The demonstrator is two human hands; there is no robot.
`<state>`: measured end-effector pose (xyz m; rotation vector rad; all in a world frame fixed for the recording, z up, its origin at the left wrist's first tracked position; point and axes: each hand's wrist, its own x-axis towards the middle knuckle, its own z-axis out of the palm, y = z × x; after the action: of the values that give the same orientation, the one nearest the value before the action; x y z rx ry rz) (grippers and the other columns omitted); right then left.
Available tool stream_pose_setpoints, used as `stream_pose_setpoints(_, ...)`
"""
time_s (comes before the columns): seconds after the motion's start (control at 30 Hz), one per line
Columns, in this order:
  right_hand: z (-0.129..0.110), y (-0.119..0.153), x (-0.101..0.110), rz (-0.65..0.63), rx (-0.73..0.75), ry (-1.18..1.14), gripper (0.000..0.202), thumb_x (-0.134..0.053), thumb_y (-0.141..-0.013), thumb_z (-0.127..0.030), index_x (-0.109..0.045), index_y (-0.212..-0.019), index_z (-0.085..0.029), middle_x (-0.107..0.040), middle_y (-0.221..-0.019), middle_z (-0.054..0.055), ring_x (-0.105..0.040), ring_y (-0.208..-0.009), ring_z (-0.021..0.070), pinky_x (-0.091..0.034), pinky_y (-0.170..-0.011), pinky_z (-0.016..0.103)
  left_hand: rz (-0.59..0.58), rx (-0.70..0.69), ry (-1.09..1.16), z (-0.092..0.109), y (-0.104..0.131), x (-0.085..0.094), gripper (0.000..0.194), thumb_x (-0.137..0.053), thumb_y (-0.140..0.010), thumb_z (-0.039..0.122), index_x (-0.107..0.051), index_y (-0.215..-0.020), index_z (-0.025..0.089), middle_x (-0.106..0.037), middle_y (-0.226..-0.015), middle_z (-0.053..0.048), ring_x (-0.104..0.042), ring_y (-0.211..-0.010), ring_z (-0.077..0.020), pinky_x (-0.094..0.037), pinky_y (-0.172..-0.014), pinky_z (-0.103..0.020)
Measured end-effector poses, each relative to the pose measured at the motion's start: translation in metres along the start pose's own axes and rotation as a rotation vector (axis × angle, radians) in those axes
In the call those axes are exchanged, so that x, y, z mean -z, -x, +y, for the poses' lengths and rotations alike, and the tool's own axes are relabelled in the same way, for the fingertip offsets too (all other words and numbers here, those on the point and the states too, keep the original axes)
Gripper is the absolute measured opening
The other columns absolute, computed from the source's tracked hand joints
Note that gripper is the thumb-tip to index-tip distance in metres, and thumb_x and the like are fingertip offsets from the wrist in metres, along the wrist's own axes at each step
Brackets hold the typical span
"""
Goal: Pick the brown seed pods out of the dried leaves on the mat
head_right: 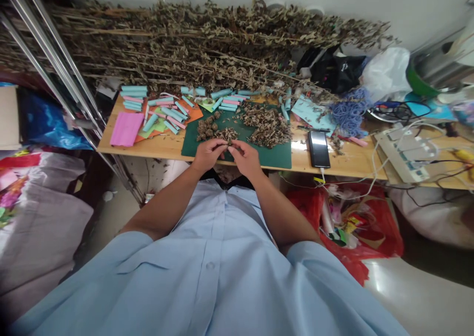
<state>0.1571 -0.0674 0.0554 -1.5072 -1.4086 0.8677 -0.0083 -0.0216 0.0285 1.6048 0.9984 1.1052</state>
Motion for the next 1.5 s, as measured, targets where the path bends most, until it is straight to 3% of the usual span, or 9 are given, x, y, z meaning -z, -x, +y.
stream_pose_setpoints(0.17, -0.011, -0.007, -0.004, -0.065, -0.097, -0.049, 0.028, -0.067, -0.083, -0.044, -0.075, -0.093, -0.019, -0.058, -0.054, -0.004, -0.05, -0.049, 0.0123, -0.042, -0.052, 0.026, -0.011, 0.011, -0.019, 0.003, 0.0, 0.002, 0.021, -0.061, -0.092, 0.031, -0.074, -0.102, 0.017, -0.07, -0.074, -0.001, -0.063, -0.058, -0.0109, -0.051, -0.061, -0.023)
stream_pose_setpoints(0.37, -0.01, -0.008, -0.005, -0.013, -0.123, -0.066, 0.025, -0.065, -0.085, -0.043, -0.07, -0.086, -0.019, -0.056, -0.054, -0.004, -0.05, -0.049, 0.0122, -0.039, -0.051, 0.025, -0.03, 0.011, -0.072, 0.01, 0.0, 0.003, 0.019, -0.058, -0.094, 0.03, -0.073, -0.094, 0.017, -0.066, -0.068, 0.001, -0.063, -0.06, -0.0107, -0.05, -0.065, -0.023)
stream_pose_setpoints(0.57, 0.001, -0.009, -0.003, -0.015, -0.084, 0.039, 0.022, -0.059, -0.089, -0.041, -0.068, -0.087, -0.02, -0.062, -0.061, -0.002, -0.053, -0.052, 0.0132, -0.043, -0.054, 0.026, 0.061, 0.107, 0.029, 0.004, -0.003, 0.0, 0.017, -0.059, -0.092, 0.031, -0.069, -0.092, 0.018, -0.067, -0.075, 0.001, -0.063, -0.056, -0.009, -0.049, -0.059, -0.022)
stream_pose_setpoints(0.7, 0.009, -0.011, 0.0, 0.047, 0.066, 0.205, 0.022, -0.06, -0.089, -0.037, -0.074, -0.091, -0.02, -0.074, -0.085, 0.005, -0.066, -0.08, 0.0196, -0.053, -0.075, 0.033, 0.085, 0.162, 0.107, 0.0, -0.004, 0.0, 0.018, -0.059, -0.091, 0.033, -0.069, -0.095, 0.018, -0.067, -0.074, 0.002, -0.062, -0.053, -0.0074, -0.048, -0.056, -0.02)
stream_pose_setpoints(0.8, 0.007, -0.012, 0.0, 0.062, 0.158, 0.224, 0.023, -0.061, -0.087, -0.035, -0.077, -0.098, -0.021, -0.076, -0.104, 0.008, -0.068, -0.096, 0.0222, -0.054, -0.085, 0.036, 0.069, 0.144, 0.085, 0.002, -0.004, 0.001, 0.019, -0.06, -0.091, 0.032, -0.07, -0.097, 0.018, -0.067, -0.074, 0.001, -0.062, -0.053, -0.0073, -0.048, -0.056, -0.02)
stream_pose_setpoints(1.07, -0.004, -0.013, -0.008, -0.002, -0.042, 0.019, 0.029, -0.065, -0.086, -0.045, -0.078, -0.091, -0.02, -0.072, -0.075, 0.002, -0.063, -0.07, 0.0173, -0.05, -0.067, 0.029, 0.035, 0.071, -0.006, 0.008, -0.003, 0.003, 0.018, -0.062, -0.091, 0.03, -0.073, -0.098, 0.018, -0.069, -0.075, 0.0, -0.062, -0.056, -0.0095, -0.05, -0.061, -0.023)
stream_pose_setpoints(1.33, -0.005, -0.013, -0.008, 0.011, -0.051, 0.044, 0.023, -0.062, -0.085, -0.041, -0.072, -0.081, -0.02, -0.064, -0.064, 0.0, -0.055, -0.062, 0.0149, -0.043, -0.06, 0.026, -0.005, 0.036, -0.096, 0.013, -0.003, 0.005, 0.016, -0.06, -0.092, 0.028, -0.073, -0.091, 0.018, -0.069, -0.072, 0.001, -0.062, -0.059, -0.01, -0.049, -0.065, -0.023)
stream_pose_setpoints(1.5, -0.005, -0.014, -0.006, 0.036, -0.056, 0.077, 0.019, -0.061, -0.082, -0.035, -0.07, -0.078, -0.02, -0.065, -0.064, 0.0, -0.054, -0.06, 0.0146, -0.044, -0.061, 0.027, 0.053, 0.101, -0.035, 0.007, -0.004, 0.002, 0.014, -0.06, -0.091, 0.028, -0.07, -0.089, 0.019, -0.067, -0.071, 0.002, -0.062, -0.056, -0.0094, -0.048, -0.061, -0.022)
